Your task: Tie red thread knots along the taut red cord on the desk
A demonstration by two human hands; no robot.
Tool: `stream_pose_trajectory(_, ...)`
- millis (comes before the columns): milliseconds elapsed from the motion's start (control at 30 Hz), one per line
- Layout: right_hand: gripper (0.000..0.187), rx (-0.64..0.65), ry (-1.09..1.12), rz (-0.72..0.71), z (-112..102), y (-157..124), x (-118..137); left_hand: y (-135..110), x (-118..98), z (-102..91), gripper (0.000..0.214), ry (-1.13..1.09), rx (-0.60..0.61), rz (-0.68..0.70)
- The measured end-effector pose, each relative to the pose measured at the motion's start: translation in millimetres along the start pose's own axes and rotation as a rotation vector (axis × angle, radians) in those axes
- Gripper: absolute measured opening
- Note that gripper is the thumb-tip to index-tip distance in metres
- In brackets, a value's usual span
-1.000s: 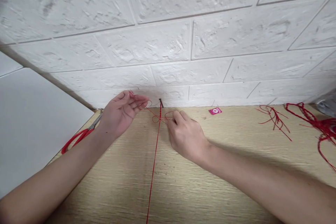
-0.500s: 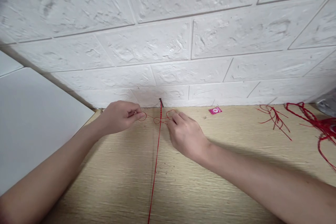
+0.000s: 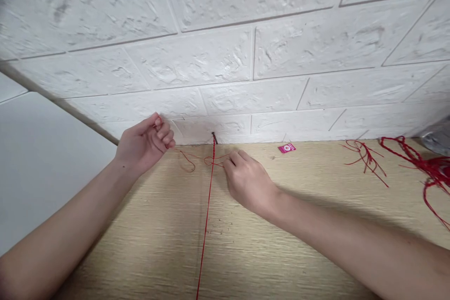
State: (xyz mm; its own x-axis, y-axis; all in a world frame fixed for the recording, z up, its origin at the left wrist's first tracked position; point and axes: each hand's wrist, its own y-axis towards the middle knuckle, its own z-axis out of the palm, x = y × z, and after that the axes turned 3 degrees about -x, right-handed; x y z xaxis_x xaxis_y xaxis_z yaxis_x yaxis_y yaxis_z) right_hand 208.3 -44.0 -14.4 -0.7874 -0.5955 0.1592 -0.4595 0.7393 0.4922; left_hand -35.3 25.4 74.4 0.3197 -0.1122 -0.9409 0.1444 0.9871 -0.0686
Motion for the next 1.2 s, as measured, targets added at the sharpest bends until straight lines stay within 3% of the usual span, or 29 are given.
stream_pose_trajectory(200, 0.016, 0.015, -0.005, 0.006, 0.8, -0.8, -0.4, -4.2, -7.9, -0.2, 0.023, 0.316, -0.056, 0.168)
stream_pose_trajectory(300, 0.017, 0.033, -0.010, 0.005, 0.7, -1.3, -0.6, -9.2, -12.3, -0.3, 0.025, 0.744, -0.129, 0.339)
stream_pose_trajectory(400, 0.018, 0.045, 0.005, -0.001, 1.3, -1.7, -1.6, -15.0, -19.2, -1.9, 0.030, 1.319, -0.100, 0.466)
stream_pose_trajectory(500, 0.019, 0.020, 0.021, 0.010, 3.0, -1.8, -2.6, -17.0, -23.8, -8.7, 0.033, 1.793, -0.009, 0.440)
stream_pose_trajectory(600, 0.023, -0.006, 0.046, 0.043, 3.7, -1.7, -2.2, -15.0, -24.0, -20.5, 0.030, 2.043, 0.067, 0.283)
stream_pose_trajectory(767, 0.023, -0.037, 0.081, 0.074, 0.9, -0.2, 0.8, -12.1, -23.9, -32.1, 0.030, 2.140, 0.191, -0.005)
stream_pose_trajectory(833, 0.017, -0.047, 0.076, 0.097, 0.5, 0.6, 0.9, -12.1, -24.5, -29.6, 0.028, 2.160, 0.176, 0.065)
stream_pose_trajectory(967, 0.009, -0.031, 0.107, 0.168, 2.7, 2.3, -3.1, -12.5, -17.3, -15.1, 0.025, 2.069, 0.094, 0.342)
stream_pose_trajectory(1033, 0.003, -0.024, 0.160, 0.183, 3.6, 3.3, -5.8, -12.6, -6.0, -7.1, 0.027, 1.943, 0.178, 0.358)
stream_pose_trajectory(1133, 0.013, -0.027, 0.248, 0.165, 2.1, 4.8, -7.3, -11.8, 17.1, 0.9, 0.031, 1.755, 0.333, 0.351)
stream_pose_trajectory(1200, 0.016, -0.036, 0.291, 0.130, -0.7, 5.3, -6.1, -10.8, 30.4, 2.8, 0.026, 1.682, 0.360, 0.384)
